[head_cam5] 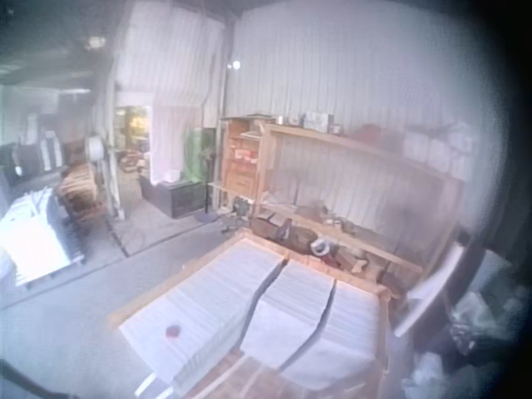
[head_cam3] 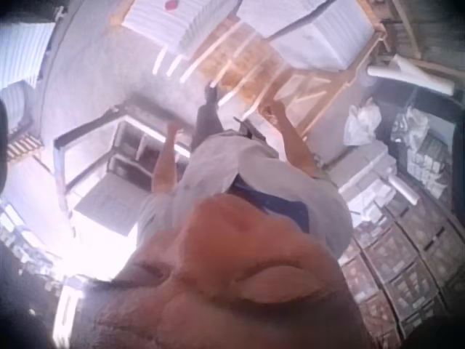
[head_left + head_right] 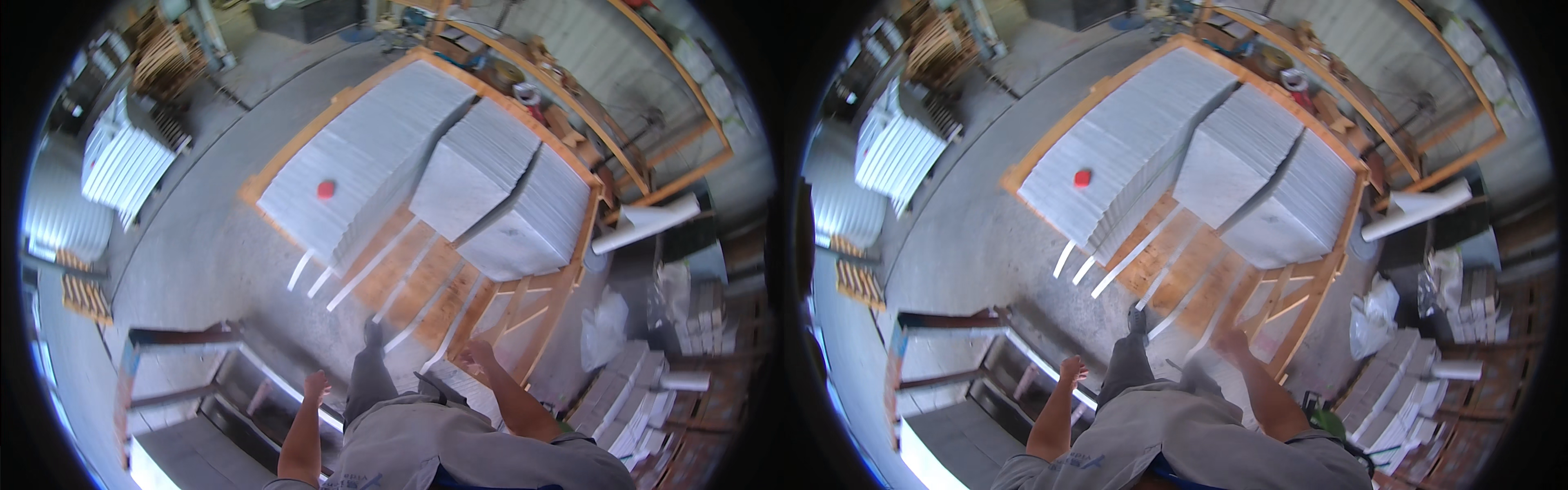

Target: The person repeatedly picks up stacks of white rectangular panels from a metal cart and places them onto a wooden rack. The person walks back and forth between the cart and the rack, handling the panels by hand and arranging them in neat piles.

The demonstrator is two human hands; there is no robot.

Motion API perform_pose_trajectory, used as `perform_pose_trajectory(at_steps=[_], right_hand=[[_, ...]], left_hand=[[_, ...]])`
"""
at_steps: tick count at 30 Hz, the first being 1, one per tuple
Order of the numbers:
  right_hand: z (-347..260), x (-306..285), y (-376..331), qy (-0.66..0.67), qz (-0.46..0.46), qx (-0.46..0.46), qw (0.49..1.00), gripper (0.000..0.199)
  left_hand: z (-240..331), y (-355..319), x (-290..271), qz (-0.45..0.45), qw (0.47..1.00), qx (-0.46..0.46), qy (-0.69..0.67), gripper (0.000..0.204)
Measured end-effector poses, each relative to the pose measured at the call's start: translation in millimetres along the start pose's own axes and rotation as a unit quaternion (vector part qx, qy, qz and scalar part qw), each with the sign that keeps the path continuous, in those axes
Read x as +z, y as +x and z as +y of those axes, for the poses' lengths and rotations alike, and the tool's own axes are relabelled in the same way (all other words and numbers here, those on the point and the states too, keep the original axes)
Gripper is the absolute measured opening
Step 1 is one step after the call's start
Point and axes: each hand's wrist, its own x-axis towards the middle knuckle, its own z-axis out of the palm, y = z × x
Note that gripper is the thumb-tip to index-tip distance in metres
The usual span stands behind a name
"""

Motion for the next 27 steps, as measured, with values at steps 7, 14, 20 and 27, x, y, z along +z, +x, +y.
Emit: perform_pose_trajectory(at_steps=[7,14,20,27], right_hand=[[31,20,1,-0.036,-0.096,-0.045,0.994,0.025],[115,7,-89,-0.151,-0.251,-0.009,0.956,0.029],[189,-21,-108,-0.266,-0.265,0.023,0.927,0.03],[262,-79,-68,-0.61,-0.218,-0.011,0.762,0.033]], left_hand=[[-194,-38,1,0.002,0.985,0.054,-0.164,0.017],[-354,-187,74,0.11,0.987,-0.043,-0.109,0.027],[-499,-272,97,0.017,0.995,-0.024,-0.097,0.028],[-565,-344,104,0.227,0.919,-0.05,-0.319,0.037]])
